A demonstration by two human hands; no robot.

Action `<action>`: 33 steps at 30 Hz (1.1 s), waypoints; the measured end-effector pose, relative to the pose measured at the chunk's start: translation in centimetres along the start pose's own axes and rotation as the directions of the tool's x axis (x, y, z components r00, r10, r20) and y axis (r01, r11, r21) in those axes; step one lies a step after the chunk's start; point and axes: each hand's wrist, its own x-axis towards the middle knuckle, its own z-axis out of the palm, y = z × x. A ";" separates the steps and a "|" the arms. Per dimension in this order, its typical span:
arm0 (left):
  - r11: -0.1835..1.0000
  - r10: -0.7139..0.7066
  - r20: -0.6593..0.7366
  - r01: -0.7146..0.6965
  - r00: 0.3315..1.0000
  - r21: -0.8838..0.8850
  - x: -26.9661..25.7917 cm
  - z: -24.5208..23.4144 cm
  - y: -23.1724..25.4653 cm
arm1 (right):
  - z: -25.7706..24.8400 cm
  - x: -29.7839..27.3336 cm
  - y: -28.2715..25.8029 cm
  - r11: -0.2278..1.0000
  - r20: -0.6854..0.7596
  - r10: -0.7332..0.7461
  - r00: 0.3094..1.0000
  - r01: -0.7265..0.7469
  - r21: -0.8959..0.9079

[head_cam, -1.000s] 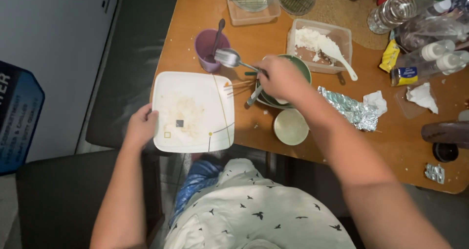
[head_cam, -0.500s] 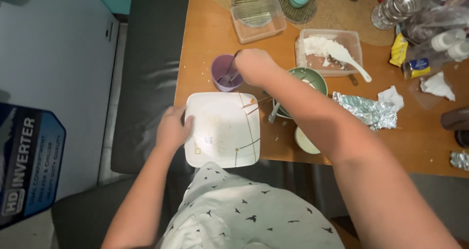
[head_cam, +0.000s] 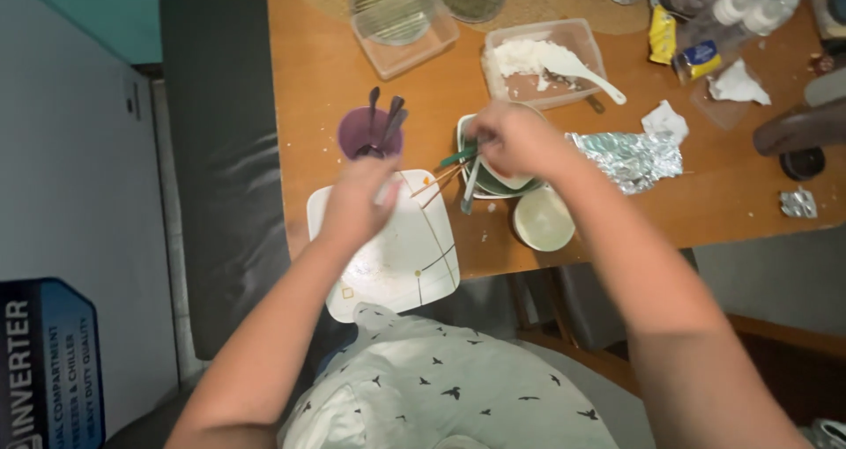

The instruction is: Stacking dirty dishes and wrapping leftover food in aluminum foil before storing it in the refrigerator.

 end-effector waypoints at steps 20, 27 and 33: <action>0.978 0.209 0.103 -0.206 0.973 -0.033 5.7 6.2 3.5 | 10.5 -7.5 -4.0 1.000 -0.289 -0.006 0.957 0.002 -0.012; 0.983 0.029 -0.201 -0.064 0.979 -0.170 4.5 -0.2 2.4 | 10.0 -7.6 -4.3 0.998 -0.294 0.015 0.956 0.003 0.061; 0.960 -0.234 -0.278 0.175 0.932 -0.220 2.6 -8.1 -0.2 | 9.3 -8.0 -4.3 0.998 -0.280 -0.019 0.960 0.035 0.054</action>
